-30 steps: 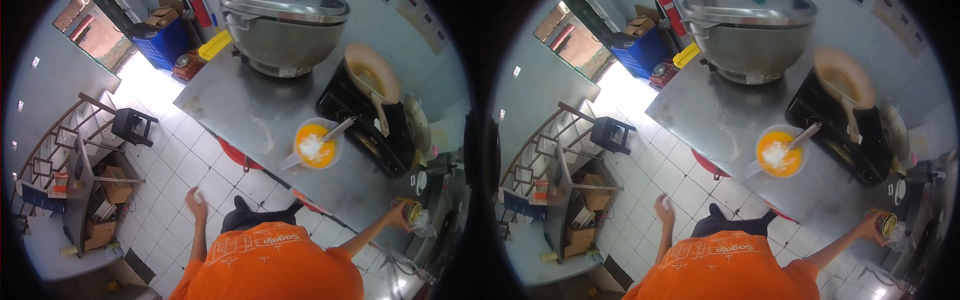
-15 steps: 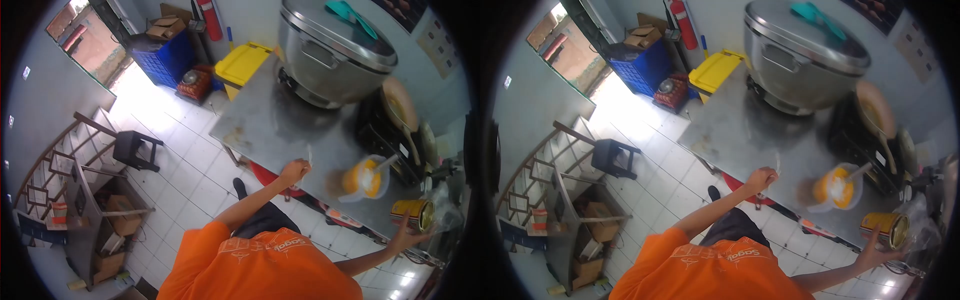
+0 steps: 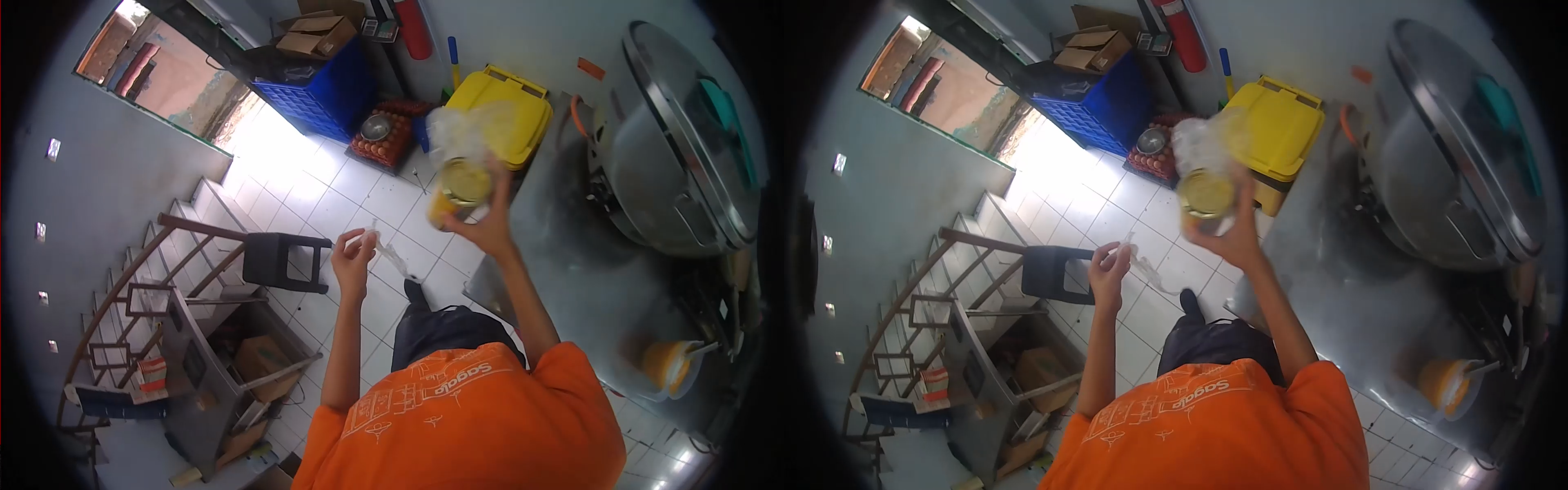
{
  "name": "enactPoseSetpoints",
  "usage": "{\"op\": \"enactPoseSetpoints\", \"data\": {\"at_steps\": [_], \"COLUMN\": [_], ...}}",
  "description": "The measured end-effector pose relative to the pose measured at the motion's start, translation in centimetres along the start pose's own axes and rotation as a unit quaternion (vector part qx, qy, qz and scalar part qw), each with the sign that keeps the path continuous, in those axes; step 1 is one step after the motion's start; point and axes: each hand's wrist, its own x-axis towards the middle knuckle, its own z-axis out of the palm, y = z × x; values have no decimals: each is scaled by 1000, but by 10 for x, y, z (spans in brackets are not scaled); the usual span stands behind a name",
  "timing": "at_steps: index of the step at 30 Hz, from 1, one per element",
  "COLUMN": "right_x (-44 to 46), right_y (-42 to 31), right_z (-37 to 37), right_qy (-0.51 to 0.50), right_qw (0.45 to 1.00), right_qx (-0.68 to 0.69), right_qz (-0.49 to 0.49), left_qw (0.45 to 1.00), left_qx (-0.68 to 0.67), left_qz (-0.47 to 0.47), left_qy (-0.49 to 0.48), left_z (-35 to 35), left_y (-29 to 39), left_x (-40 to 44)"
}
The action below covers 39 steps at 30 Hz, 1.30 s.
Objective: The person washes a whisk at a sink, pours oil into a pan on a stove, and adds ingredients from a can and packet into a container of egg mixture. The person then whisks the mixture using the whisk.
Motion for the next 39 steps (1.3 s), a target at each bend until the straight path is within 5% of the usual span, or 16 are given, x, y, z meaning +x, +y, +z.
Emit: {"op": "enactPoseSetpoints", "data": {"at_steps": [4, 10, 15, 23, 32, 36, 39], "right_x": [35, 81, 127, 206, 241, 225, 204], "right_y": [45, 91, 124, 203, 294, 348, 397], "right_z": [123, 216, 225, 235, 191, 140, 89], "right_qy": [-107, -79, -85, -70, -127, -139, -143], "right_qw": [988, 992, 988, 993, 987, 937, 850], "right_qx": [92, 47, -55, -2, -37, -320, -499], "right_qz": [61, 81, 120, 90, 93, 22, 86], "left_qw": [997, 981, 962, 979, 952, 944, 945], "left_qx": [-67, -132, -110, 40, 218, 263, 238], "left_qz": [16, -38, -70, 28, -66, -79, -128], "left_qy": [-16, -137, -238, -199, -204, -184, -185], "left_z": [-29, -49, -31, 8, 75, 93, 91], "left_y": [10, 48, 64, 64, 36, 15, 1], "left_x": [65, 173, 249, 353, 441, 453, 455]}}
